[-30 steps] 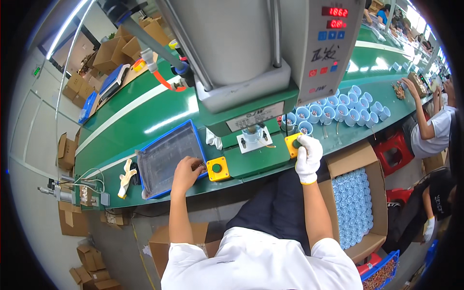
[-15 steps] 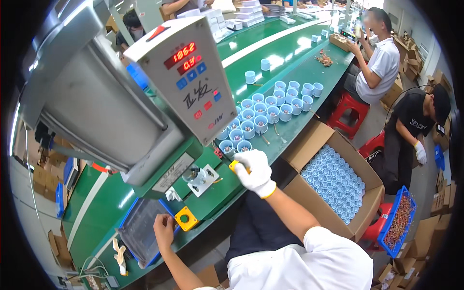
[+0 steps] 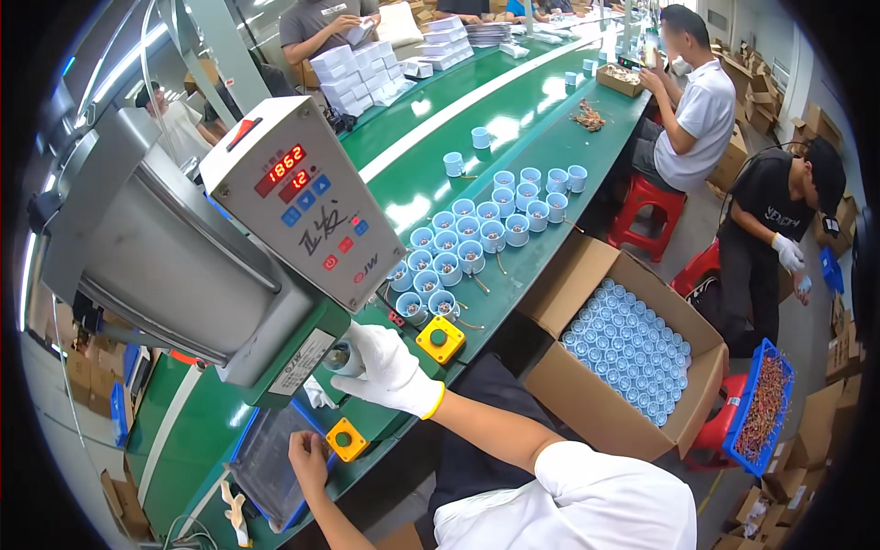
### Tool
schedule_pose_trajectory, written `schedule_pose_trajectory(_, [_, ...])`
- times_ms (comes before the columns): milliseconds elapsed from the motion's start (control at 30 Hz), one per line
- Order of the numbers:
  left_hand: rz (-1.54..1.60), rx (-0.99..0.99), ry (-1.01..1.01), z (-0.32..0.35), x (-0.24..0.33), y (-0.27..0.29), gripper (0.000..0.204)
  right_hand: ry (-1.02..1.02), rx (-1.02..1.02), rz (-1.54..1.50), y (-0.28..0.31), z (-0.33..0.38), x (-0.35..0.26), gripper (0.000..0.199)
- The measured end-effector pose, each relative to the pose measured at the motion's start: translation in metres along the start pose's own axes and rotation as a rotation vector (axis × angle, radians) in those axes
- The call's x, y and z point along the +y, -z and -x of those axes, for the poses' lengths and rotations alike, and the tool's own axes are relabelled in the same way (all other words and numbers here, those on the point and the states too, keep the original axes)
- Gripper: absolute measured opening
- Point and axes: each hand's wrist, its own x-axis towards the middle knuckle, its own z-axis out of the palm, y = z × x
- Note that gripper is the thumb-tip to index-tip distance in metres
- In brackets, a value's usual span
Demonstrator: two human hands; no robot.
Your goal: The worker is manually assembling small metal components into light blue plastic cups using an industrial press machine on a production line.
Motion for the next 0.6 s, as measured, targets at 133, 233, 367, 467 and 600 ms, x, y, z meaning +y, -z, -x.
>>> schedule_pose_trajectory(133, [-0.017, -0.011, 0.018, 0.004, 0.011, 0.002, 0.009, 0.025, -0.005, -0.044, 0.005, -0.008, -0.011, 0.067])
schedule_pose_trajectory(233, [-0.001, -0.01, 0.096, 0.001, 0.007, 0.003, 0.008, 0.24, 0.087, 0.074, 0.021, -0.028, -0.02, 0.057])
schedule_pose_trajectory(367, [-0.161, 0.055, -0.162, -0.009, -0.037, 0.005, 0.008, 0.198, -0.103, 0.177, 0.069, -0.038, -0.011, 0.023])
schedule_pose_trajectory(467, [-0.156, 0.096, -0.142, -0.011, -0.029, 0.0, 0.008, 0.25, 0.193, 0.094, 0.111, -0.077, 0.035, 0.02])
schedule_pose_trajectory(600, [-0.093, 0.09, 0.075, -0.004, -0.009, 0.002, 0.008, -0.024, 0.066, 0.383, 0.124, -0.162, 0.161, 0.022])
